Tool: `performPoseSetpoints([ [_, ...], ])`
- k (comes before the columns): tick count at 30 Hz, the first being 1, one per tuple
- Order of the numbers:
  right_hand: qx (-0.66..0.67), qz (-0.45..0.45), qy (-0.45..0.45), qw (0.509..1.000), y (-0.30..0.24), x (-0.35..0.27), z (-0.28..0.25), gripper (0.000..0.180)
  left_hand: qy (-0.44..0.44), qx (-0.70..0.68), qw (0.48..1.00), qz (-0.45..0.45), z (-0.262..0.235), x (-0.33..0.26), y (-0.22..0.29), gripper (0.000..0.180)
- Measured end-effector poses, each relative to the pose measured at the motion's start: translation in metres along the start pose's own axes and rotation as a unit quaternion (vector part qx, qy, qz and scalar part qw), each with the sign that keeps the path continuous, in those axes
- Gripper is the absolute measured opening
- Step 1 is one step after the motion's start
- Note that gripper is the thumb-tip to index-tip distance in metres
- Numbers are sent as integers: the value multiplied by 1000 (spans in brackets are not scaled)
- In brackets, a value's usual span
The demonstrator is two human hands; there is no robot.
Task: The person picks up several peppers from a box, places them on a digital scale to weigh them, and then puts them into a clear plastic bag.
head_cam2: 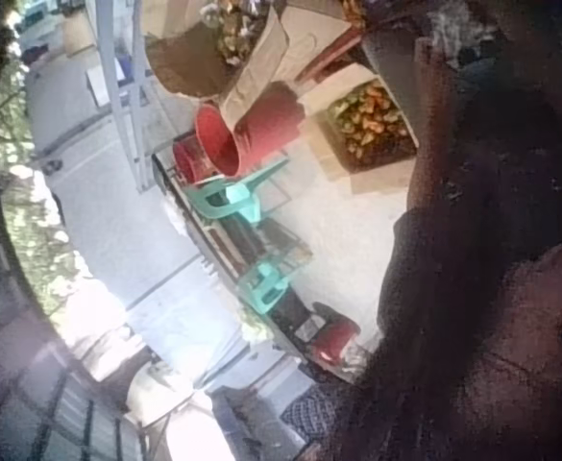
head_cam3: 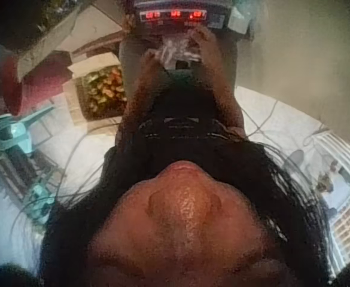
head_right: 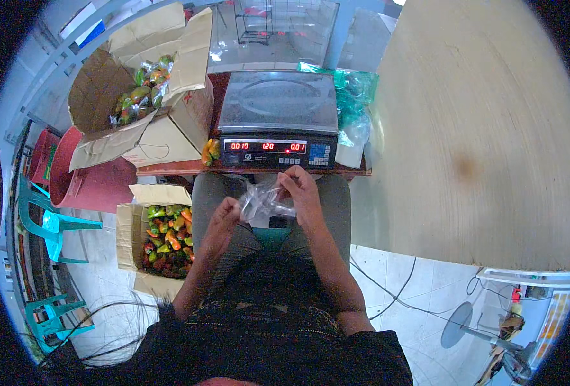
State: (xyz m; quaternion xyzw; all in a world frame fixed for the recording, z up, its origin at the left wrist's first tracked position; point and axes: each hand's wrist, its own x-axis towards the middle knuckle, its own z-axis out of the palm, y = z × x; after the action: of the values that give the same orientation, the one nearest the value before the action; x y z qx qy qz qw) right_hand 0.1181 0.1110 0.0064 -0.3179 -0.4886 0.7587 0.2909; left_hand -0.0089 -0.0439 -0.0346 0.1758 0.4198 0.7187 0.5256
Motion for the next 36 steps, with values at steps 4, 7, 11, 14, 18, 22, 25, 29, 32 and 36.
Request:
performPoseSetpoints([
  [4, -40, -34, -61, 997, -2, 0, 4, 13, 58, 287, 949, 114, 6, -5, 12, 20],
  [7, -114, -49, -114, 986, -5, -1, 6, 13, 104, 412, 872, 245, 23, -1, 41, 31],
  [11, -160, -22, -166, 973, -14, -4, 11, 16, -2, 654, 692, 304, 54, 14, 69, 31],
  [14, -171, -87, -159, 969, -14, -5, 12, 17, -42, 683, 721, 108, 42, 23, 42, 24],
  [18, -344, -174, -144, 912, -12, -10, 14, 14, 21, 596, 787, 158, 50, 24, 33, 17],
  [22, -409, -135, -114, 895, 3, -4, 5, 15, 50, 419, 889, 178, 50, 22, 34, 11],
  [25, -418, -181, -90, 885, 15, 1, 0, 16, 27, 214, 969, 119, 33, 17, 21, 10],
  [29, -484, -173, -65, 855, 13, -2, 5, 18, 15, -138, 990, -29, 27, 7, 20, 13],
  [32, -422, -157, -66, 890, 12, -2, 3, 15, -17, -122, 992, -1, 11, 5, 24, 18],
  [36, -253, -51, -55, 964, 18, 6, -5, 15, 20, 407, 910, 80, 34, -3, 53, 27],
])
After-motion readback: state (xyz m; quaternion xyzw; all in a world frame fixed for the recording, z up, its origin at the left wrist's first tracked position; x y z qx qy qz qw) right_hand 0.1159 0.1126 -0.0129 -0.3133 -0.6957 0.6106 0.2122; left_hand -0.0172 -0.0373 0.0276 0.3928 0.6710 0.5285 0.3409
